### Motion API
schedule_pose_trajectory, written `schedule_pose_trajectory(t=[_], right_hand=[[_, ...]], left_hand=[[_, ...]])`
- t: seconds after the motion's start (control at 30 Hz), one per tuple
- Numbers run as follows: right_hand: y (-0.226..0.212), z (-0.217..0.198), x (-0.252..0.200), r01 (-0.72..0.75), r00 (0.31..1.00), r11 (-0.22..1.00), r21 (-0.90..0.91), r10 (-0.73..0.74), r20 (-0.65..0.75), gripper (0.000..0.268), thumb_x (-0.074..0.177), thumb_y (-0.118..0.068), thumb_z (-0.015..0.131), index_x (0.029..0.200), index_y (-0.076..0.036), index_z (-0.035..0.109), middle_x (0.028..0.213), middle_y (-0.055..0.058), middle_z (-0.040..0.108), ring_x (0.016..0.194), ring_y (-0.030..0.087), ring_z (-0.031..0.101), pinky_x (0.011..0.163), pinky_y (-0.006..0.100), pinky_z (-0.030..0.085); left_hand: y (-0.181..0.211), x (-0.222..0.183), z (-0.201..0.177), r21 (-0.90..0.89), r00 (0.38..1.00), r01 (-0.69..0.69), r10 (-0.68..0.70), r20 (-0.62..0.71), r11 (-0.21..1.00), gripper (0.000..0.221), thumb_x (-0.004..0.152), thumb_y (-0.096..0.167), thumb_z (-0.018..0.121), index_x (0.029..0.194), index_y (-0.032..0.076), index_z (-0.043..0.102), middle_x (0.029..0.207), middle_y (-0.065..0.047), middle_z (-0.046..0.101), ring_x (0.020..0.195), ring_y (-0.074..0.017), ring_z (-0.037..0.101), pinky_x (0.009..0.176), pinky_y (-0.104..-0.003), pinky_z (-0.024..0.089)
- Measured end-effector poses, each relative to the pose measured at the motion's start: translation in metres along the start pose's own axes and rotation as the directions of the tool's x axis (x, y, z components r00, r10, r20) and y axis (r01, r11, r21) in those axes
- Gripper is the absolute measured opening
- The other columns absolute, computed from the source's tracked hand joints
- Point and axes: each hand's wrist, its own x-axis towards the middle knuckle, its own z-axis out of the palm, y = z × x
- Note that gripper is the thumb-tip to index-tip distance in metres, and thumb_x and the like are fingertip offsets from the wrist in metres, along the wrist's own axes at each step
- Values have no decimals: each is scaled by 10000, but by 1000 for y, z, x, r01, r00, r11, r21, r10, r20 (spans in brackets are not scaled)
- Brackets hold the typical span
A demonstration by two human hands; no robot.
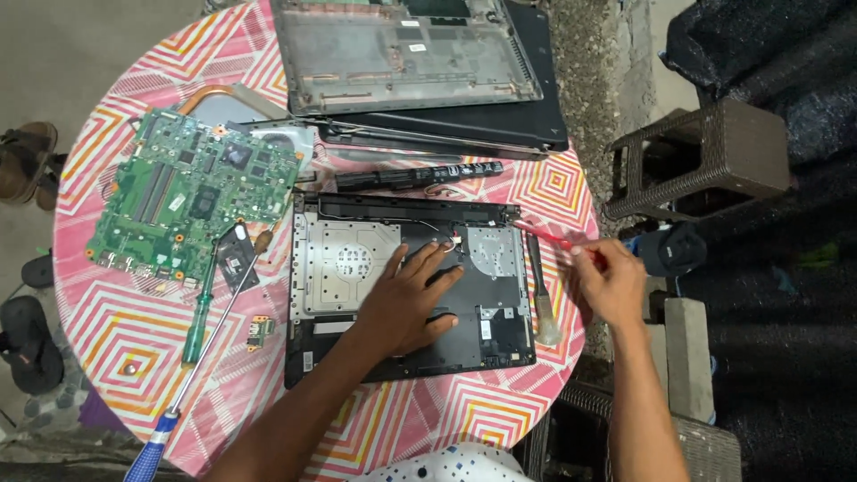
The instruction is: Removing internal components from a laptop, including the motherboard and various cables, using a screwdriver.
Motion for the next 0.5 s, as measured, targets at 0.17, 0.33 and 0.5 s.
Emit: schedule_pose_trajectory(t=[0.17, 0.33, 0.5], right_hand=[[-25, -1, 0, 10, 1000, 999, 49, -11, 15, 123, 874, -249, 788, 891, -135, 748, 811, 131, 684, 828, 386, 683, 738, 455, 526], [-20, 11, -1, -1, 1000, 991, 132, 4, -20, 76, 858, -188, 762, 921, -146, 766, 827, 119, 685, 816, 358, 679, 768, 423, 517], [-11, 6, 6, 14, 999, 998, 62, -12, -43, 131, 880, -209, 772, 941, -94, 757, 843, 158, 685, 820, 392, 680, 759, 455, 522]], left_hand=[[1, 0, 2, 19, 1000, -4, 3, 18, 1000, 681, 911, 580, 506, 1467, 188, 470, 1494, -182, 445, 1449, -335, 359, 1183, -584, 186], [0, -1, 7, 66, 1000, -6, 5, 9, 998, 695, 895, 604, 484, 1472, 218, 461, 1489, -168, 452, 1444, -322, 374, 1185, -584, 193], [0, -1, 7, 100, 995, -20, 29, -98, 995, 660, 902, 629, 475, 1413, 213, 525, 1459, -141, 498, 1416, -296, 422, 1176, -552, 250]])
